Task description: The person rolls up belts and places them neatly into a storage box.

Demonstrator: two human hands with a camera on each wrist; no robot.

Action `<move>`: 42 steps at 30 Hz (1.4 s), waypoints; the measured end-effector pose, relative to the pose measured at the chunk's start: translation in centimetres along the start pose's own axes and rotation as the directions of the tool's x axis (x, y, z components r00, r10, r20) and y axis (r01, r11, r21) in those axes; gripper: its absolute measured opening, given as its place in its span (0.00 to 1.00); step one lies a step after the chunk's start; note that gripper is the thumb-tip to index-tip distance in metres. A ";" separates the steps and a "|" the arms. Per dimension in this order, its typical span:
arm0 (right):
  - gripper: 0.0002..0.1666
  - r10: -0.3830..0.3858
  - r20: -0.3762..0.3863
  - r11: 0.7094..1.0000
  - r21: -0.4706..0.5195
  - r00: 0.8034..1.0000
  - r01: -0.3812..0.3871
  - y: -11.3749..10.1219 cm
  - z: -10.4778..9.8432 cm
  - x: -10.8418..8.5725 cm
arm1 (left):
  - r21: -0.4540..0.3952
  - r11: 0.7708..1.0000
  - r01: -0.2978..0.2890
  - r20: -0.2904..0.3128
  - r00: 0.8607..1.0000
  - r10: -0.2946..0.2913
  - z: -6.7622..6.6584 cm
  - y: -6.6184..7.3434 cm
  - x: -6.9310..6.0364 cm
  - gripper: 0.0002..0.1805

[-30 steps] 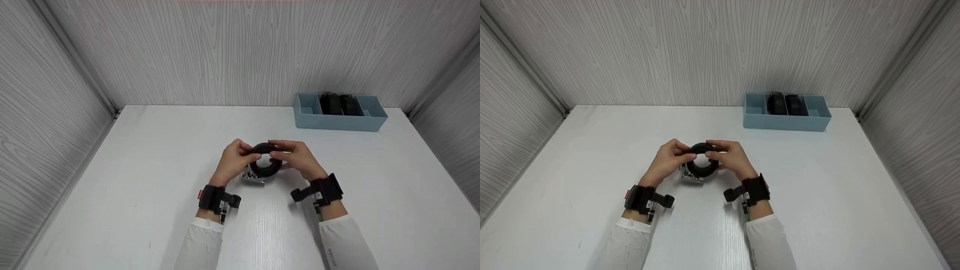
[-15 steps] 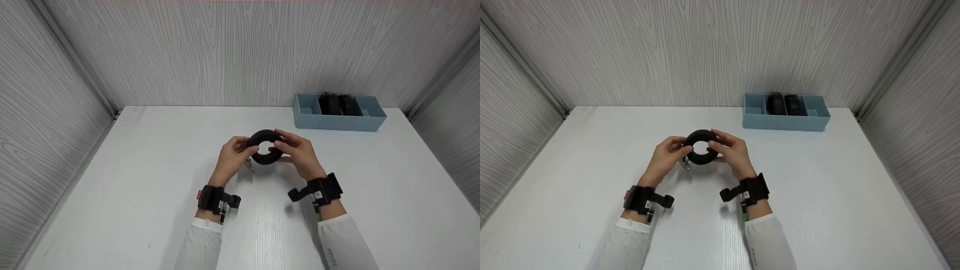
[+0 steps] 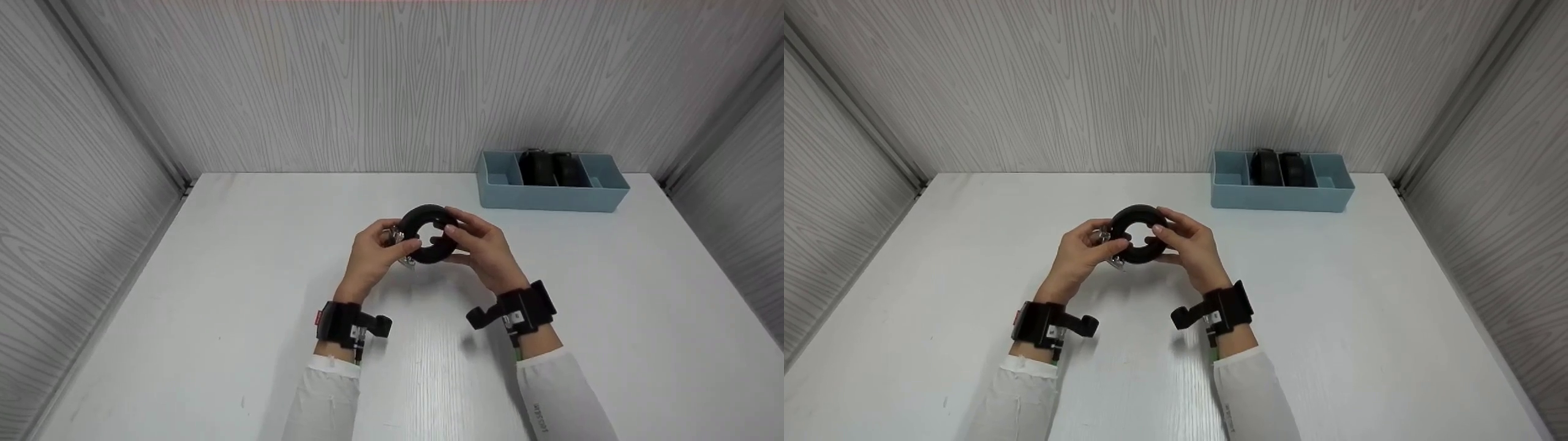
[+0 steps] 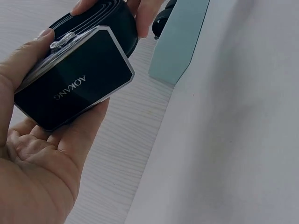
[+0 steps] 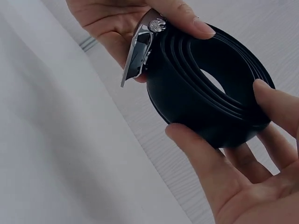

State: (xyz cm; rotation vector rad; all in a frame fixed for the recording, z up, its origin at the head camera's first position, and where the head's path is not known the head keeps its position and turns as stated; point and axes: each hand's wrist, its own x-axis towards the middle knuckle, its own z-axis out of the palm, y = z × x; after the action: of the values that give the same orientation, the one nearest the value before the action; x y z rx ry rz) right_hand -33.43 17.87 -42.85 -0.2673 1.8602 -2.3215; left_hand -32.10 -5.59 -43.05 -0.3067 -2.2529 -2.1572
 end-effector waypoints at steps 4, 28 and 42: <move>0.30 0.024 0.083 0.989 -0.147 0.996 -0.012 -0.4 -0.8 -0.1 | 0.084 0.996 0.035 0.077 0.996 -0.041 -0.9 0.5 -0.3 0.28; 0.31 -0.026 0.238 0.913 -0.391 0.971 0.120 -1.2 0.0 -0.5 | 0.111 0.992 0.052 0.101 0.993 -0.063 -2.1 0.4 -0.5 0.28; 0.22 -0.067 0.273 0.758 -0.612 0.960 0.227 -2.8 0.6 -1.5 | 0.114 0.993 0.015 0.213 0.976 -0.039 -1.3 0.5 -0.5 0.29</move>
State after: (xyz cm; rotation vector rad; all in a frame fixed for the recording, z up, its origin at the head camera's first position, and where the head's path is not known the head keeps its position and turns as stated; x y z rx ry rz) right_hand -31.88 18.27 -40.03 -0.7588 2.5040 -1.5370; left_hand -31.72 -6.90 -42.60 -0.5344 -2.4925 -2.0918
